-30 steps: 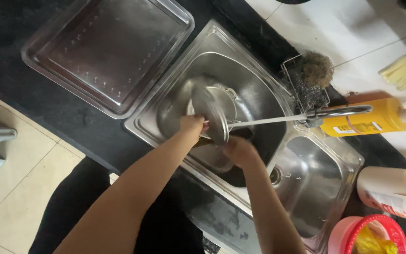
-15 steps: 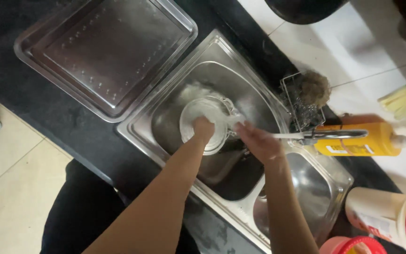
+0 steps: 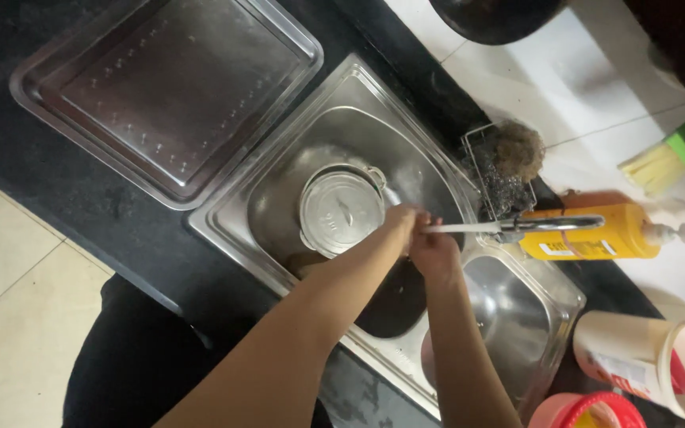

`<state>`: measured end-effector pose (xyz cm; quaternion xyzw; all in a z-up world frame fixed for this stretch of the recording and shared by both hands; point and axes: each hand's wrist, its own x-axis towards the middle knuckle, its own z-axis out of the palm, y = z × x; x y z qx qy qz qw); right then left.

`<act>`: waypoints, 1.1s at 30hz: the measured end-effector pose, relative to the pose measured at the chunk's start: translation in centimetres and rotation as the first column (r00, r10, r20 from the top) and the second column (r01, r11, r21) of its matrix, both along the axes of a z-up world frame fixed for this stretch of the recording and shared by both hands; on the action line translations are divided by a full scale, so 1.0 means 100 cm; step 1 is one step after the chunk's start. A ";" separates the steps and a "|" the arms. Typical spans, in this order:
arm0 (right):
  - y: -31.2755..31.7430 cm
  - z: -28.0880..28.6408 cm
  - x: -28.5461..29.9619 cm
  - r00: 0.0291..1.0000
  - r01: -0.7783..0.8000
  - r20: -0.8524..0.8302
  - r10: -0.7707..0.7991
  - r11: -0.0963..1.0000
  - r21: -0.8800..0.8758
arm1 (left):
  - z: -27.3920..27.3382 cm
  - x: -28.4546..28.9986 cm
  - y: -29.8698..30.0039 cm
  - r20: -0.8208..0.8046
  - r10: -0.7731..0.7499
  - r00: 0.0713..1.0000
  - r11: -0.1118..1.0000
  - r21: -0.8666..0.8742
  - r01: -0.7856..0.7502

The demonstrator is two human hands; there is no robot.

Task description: Transferring food from a pot to a bowl using a spoon and then washing the pot and a cup in the sink.

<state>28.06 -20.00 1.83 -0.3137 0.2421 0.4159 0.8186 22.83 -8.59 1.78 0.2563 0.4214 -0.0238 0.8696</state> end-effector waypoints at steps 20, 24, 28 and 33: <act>-0.096 0.060 0.090 0.733 0.235 0.597 0.325 0.704 -0.671 | 0.070 -0.087 0.025 0.145 -0.049 0.988 0.989 -0.130 0.068; -0.095 0.050 0.106 0.712 0.140 0.536 0.453 0.656 -0.741 | 0.051 -0.133 0.049 0.064 0.032 0.997 0.990 -0.138 -0.023; -0.111 0.026 0.155 0.793 0.118 0.454 0.407 0.629 -0.769 | 0.047 -0.168 0.058 0.014 0.100 0.995 0.981 -0.169 -0.096; -0.117 0.009 0.137 0.800 -0.048 0.432 0.416 0.763 -0.645 | 0.063 -0.206 0.054 -0.002 0.051 0.999 0.993 -0.105 -0.051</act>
